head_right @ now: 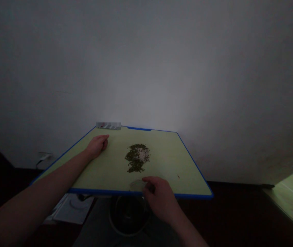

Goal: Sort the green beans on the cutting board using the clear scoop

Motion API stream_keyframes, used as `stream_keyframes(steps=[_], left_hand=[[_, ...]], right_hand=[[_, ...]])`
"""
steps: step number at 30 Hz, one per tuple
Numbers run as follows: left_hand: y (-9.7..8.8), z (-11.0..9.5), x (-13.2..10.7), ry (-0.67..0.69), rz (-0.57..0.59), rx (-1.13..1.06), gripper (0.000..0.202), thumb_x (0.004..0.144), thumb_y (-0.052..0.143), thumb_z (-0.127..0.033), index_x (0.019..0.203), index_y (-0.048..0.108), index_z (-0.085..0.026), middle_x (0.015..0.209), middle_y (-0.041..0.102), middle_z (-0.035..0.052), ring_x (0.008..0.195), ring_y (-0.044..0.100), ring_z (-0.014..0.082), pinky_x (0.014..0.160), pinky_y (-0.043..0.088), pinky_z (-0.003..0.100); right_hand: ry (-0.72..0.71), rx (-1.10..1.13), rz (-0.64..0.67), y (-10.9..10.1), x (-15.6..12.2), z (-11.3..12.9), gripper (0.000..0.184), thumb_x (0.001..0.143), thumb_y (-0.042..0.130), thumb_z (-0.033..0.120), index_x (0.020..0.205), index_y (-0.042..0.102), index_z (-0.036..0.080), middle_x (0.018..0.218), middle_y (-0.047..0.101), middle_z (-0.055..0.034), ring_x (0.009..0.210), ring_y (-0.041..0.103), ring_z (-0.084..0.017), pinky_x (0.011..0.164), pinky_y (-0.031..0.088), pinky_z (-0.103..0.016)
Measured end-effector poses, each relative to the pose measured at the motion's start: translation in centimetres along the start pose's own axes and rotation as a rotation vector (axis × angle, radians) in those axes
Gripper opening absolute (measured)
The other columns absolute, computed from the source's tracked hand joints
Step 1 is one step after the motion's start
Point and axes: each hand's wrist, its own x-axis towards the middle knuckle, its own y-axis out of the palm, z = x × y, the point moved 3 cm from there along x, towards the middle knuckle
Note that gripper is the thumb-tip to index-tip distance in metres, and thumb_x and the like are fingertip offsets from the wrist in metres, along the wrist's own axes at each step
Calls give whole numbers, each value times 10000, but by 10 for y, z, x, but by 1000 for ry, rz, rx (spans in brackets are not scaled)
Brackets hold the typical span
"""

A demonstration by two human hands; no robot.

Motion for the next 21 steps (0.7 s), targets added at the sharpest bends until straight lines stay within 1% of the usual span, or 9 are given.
stream_keyframes(steps=[3, 5, 7, 9, 11, 14, 17, 21], left_hand=[[-1, 3, 2, -1, 0, -2, 376, 701, 444, -442, 437, 401, -178, 334, 339, -43, 319, 302, 73, 380, 242, 234], [-1, 2, 1, -1, 11, -12, 380, 702, 445, -445, 436, 397, -178, 334, 334, -44, 315, 297, 71, 374, 234, 234], [0, -1, 0, -7, 21, -21, 383, 705, 443, -446, 436, 391, -178, 333, 330, -45, 312, 290, 69, 370, 228, 234], [0, -3, -1, -16, 19, -21, 380, 706, 442, -443, 440, 387, -179, 333, 329, -45, 312, 288, 69, 369, 226, 233], [0, -3, -1, -27, 17, -23, 373, 703, 446, -444, 447, 389, -179, 336, 332, -44, 314, 291, 71, 369, 226, 231], [-1, 1, 1, -35, 10, -45, 366, 694, 454, -454, 459, 390, -181, 348, 341, -45, 316, 296, 73, 365, 221, 230], [-2, 6, 3, -15, -3, -31, 363, 693, 450, -455, 461, 399, -181, 348, 340, -45, 319, 302, 75, 366, 225, 229], [-2, 7, 3, 7, 8, -16, 368, 693, 445, -455, 452, 407, -179, 352, 353, -43, 326, 311, 72, 374, 236, 226]], right_hand=[[1, 3, -23, -14, 11, -5, 343, 709, 465, 238, 1032, 568, 190, 702, 617, -12, 613, 559, -130, 579, 416, -239], [18, -42, -78, -26, 23, -12, 346, 709, 458, 250, 1030, 569, 184, 661, 601, -2, 576, 544, -124, 549, 403, -235], [0, -97, -101, -36, 37, -19, 359, 707, 455, 249, 1037, 572, 171, 648, 597, -1, 572, 537, -121, 562, 399, -237], [-17, -157, -126, -41, 49, -25, 362, 701, 454, 242, 1028, 585, 158, 645, 596, -7, 581, 533, -125, 572, 395, -241], [-36, -200, -133, -41, 59, -28, 365, 709, 444, 233, 1034, 589, 155, 660, 599, -15, 596, 530, -128, 597, 398, -248], [-69, -218, -107, -36, 66, -28, 361, 713, 438, 211, 1033, 595, 152, 720, 613, -34, 647, 536, -138, 640, 404, -257], [-103, -206, -85, -34, 65, -24, 354, 703, 441, 194, 1015, 604, 163, 820, 623, -50, 722, 543, -149, 684, 405, -263], [-104, -203, -60, -35, 59, -20, 352, 696, 431, 191, 998, 610, 178, 801, 618, -41, 714, 540, -152, 677, 408, -271]])
